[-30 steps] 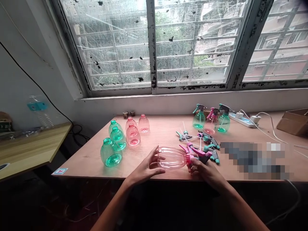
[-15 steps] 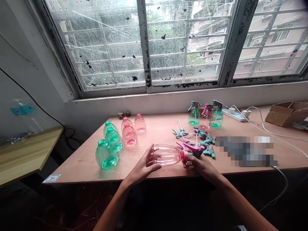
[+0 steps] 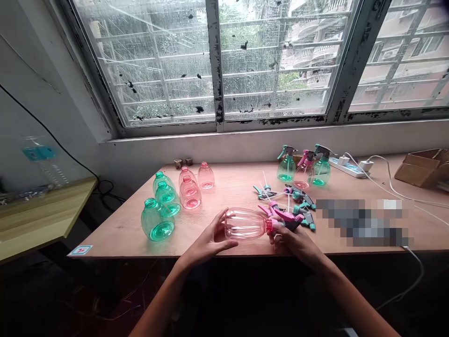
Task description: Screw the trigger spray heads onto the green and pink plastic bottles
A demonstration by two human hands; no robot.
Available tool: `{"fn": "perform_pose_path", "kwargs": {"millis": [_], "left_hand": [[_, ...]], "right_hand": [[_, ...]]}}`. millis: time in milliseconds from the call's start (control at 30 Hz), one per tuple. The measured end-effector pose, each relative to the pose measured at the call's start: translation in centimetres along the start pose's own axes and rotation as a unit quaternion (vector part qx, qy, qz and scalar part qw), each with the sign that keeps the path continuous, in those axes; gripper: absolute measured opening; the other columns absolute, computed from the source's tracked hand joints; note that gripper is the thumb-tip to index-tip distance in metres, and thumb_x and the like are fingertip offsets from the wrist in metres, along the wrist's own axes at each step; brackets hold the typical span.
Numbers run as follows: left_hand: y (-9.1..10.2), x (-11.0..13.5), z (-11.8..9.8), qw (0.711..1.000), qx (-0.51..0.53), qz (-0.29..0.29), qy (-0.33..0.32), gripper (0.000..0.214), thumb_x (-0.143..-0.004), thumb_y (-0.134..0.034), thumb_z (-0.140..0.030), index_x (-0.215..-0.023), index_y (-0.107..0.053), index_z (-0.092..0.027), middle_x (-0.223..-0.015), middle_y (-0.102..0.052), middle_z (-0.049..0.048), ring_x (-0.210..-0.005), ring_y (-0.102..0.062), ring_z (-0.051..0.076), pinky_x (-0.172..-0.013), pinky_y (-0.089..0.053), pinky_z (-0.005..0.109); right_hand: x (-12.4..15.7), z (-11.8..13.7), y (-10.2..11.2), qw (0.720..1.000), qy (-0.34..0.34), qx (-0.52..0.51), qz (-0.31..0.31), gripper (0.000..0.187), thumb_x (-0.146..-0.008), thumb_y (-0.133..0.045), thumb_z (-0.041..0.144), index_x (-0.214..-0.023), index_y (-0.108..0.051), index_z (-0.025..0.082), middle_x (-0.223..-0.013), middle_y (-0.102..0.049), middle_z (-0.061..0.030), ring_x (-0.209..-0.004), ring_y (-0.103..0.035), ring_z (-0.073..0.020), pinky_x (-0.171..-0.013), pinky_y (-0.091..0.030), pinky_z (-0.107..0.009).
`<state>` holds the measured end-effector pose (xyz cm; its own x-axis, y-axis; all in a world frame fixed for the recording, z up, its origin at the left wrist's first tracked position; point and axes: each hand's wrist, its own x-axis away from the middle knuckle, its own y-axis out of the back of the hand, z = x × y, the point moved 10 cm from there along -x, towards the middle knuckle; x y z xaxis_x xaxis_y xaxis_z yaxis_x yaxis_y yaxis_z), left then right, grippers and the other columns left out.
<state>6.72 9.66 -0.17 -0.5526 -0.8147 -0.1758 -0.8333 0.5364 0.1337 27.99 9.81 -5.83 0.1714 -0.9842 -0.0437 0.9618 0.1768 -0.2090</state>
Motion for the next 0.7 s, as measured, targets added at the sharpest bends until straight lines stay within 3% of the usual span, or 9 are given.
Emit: {"fn": "perform_pose_path", "kwargs": {"millis": [200, 400, 567, 700], "left_hand": [[-0.06, -0.24, -0.17, 1.0, 0.008, 0.004, -0.002, 0.082, -0.082, -0.078, -0.026, -0.151, -0.034, -0.027, -0.147, -0.05, 0.0127, -0.136, -0.048, 0.032, -0.116, -0.036, 0.05], [0.14, -0.03, 0.38, 1.0, -0.023, -0.001, 0.001, 0.096, -0.083, -0.078, -0.024, -0.157, -0.018, -0.033, -0.143, -0.052, 0.0152, -0.127, -0.056, 0.029, -0.111, -0.04, 0.052], [0.07, 0.03, 0.64, 1.0, -0.02, 0.002, 0.004, 0.108, -0.079, -0.081, -0.023, -0.158, -0.009, -0.031, -0.13, -0.06, 0.0129, -0.127, -0.056, 0.029, -0.111, -0.04, 0.052], [0.16, 0.06, 0.7, 0.999, -0.033, -0.001, 0.019, 0.098, -0.081, -0.079, -0.028, -0.158, -0.018, -0.027, -0.138, -0.055, 0.0151, -0.129, -0.054, 0.031, -0.111, -0.041, 0.052]], "right_hand": [[0.09, 0.32, -0.06, 1.0, 0.002, -0.009, 0.006, 0.038, -0.081, -0.074, 0.053, -0.079, -0.072, 0.015, -0.067, -0.069, -0.0042, -0.052, -0.062, -0.0146, -0.053, -0.05, -0.027], [-0.08, 0.45, -0.07, 1.0, 0.022, -0.017, 0.015, 0.034, -0.09, -0.067, 0.048, -0.079, -0.072, 0.016, -0.066, -0.07, -0.0053, -0.054, -0.062, -0.0144, -0.053, -0.049, -0.026], [-0.15, 0.59, -0.08, 1.0, 0.027, 0.0, 0.014, 0.035, -0.089, -0.068, 0.048, -0.078, -0.072, 0.016, -0.067, -0.07, -0.0056, -0.054, -0.062, -0.014, -0.053, -0.049, -0.025], [-0.06, 0.55, -0.14, 1.0, 0.019, -0.001, 0.013, 0.036, -0.088, -0.068, 0.051, -0.079, -0.072, 0.016, -0.07, -0.07, -0.0055, -0.054, -0.061, -0.0134, -0.052, -0.048, -0.025]]}}
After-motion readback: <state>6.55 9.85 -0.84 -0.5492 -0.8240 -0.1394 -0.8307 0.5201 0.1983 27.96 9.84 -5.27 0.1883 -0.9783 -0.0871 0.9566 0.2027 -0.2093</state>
